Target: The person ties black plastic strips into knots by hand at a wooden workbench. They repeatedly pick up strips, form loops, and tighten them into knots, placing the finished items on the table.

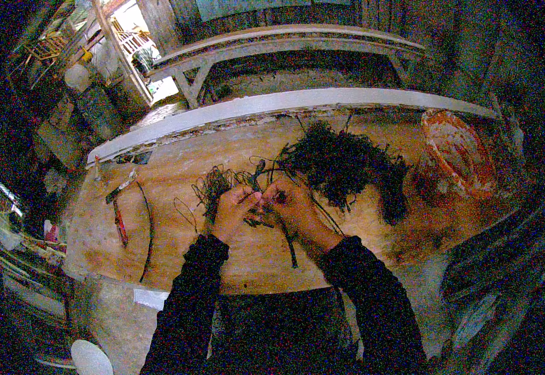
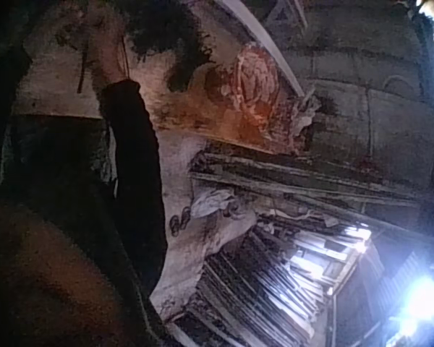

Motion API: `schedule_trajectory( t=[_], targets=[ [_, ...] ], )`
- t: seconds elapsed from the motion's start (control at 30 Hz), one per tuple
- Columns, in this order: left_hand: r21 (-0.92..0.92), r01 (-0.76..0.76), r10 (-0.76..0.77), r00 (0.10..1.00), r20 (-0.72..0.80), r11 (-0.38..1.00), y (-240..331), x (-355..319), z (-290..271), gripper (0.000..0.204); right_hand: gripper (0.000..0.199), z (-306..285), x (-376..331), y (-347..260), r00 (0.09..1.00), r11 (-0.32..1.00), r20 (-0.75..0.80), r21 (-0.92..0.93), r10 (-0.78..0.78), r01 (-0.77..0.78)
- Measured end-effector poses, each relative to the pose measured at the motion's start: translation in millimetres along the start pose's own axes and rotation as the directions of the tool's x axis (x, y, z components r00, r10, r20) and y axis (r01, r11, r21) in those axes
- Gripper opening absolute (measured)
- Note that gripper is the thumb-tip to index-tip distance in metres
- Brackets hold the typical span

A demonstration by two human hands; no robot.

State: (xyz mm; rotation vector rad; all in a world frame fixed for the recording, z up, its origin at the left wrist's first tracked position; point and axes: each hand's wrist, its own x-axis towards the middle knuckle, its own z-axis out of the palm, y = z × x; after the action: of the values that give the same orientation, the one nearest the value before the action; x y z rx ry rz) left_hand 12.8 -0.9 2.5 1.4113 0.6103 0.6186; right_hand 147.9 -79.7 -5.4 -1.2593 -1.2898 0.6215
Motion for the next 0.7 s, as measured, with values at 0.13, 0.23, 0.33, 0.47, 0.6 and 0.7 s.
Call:
schedule_trajectory(
  t=[0.13,0.23,0.33,0.47,0.6,0.7],
  targets=[
    [-0.030,-0.002,0.001,0.998,-0.057,1.000,-7.6,5.9,-5.3,0.014,0.016,1.7,-1.4,4.5,0.983,0.874,0.094,-0.451,-0.158,0.183],
    [-0.041,-0.014,0.008,0.990,-0.139,0.999,-2.8,4.8,-6.1,0.014,0.027,1.4,-2.8,-4.6,0.916,0.659,0.220,-0.639,-0.336,0.396],
    [0.006,0.009,-0.008,0.988,-0.155,1.000,0.5,4.4,-7.7,0.015,0.037,0.1,-2.3,-7.1,0.866,0.557,0.299,-0.671,-0.402,0.490],
    [0.032,0.019,-0.014,0.992,-0.129,0.999,-0.2,4.4,-3.6,0.015,0.035,-4.3,-5.8,-9.2,0.881,0.544,0.304,-0.698,-0.362,0.465],
    [0.153,-0.012,0.024,0.997,-0.075,0.988,-12.5,12.4,-9.7,0.014,0.029,1.9,-8.3,-1.1,0.888,0.491,0.289,-0.751,-0.357,0.442],
    [0.267,-0.148,0.164,0.986,-0.038,0.952,-16.3,13.1,-12.1,0.010,0.021,9.2,-9.5,-5.1,0.861,0.381,0.307,-0.799,-0.406,0.464]
  ],
)
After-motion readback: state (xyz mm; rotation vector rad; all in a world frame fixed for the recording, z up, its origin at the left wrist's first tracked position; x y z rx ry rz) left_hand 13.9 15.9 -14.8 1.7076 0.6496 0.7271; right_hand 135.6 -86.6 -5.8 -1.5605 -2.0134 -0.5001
